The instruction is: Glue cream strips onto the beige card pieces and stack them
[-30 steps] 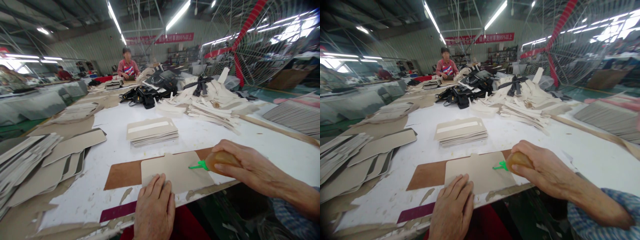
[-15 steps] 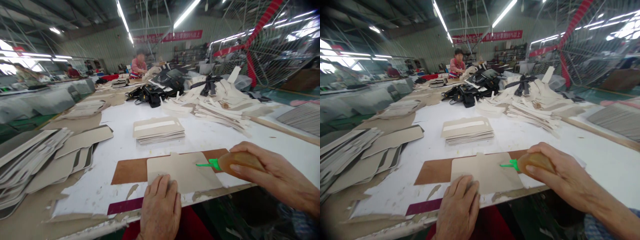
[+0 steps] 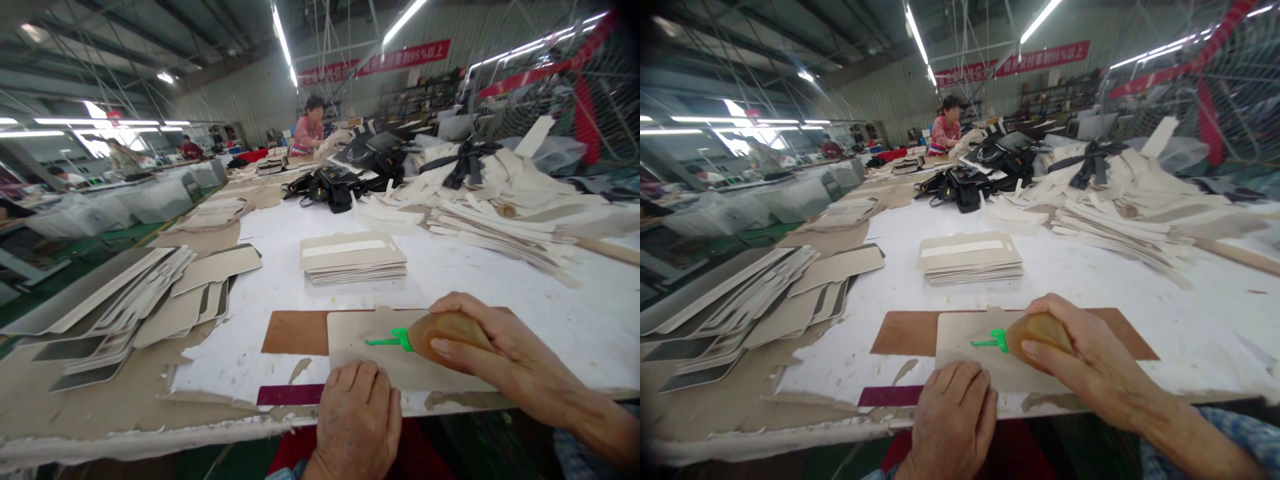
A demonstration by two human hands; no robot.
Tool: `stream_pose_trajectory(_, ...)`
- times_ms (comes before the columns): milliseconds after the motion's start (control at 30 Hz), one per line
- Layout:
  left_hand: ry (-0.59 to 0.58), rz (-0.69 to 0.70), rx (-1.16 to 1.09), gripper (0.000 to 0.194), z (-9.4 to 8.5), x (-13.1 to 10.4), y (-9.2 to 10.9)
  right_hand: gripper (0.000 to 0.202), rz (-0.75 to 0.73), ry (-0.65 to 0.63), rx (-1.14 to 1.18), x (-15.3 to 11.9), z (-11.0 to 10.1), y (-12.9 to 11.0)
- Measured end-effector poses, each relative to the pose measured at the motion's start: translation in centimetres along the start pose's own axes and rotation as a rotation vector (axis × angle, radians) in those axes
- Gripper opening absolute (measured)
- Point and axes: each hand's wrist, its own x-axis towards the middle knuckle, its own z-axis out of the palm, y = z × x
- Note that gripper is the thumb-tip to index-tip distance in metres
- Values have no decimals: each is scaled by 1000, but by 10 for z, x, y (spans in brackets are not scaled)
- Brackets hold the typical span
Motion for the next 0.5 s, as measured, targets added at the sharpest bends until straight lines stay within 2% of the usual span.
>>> stream_pose_trajectory(200, -8, 3, 10, 10, 0, 0, 1, 31, -48, -4, 43, 15, 19, -6)
stream_pose_trajectory(500, -23, -3, 4, 9, 5, -6, 0, 28, -112, -43, -23, 25, 26, -17)
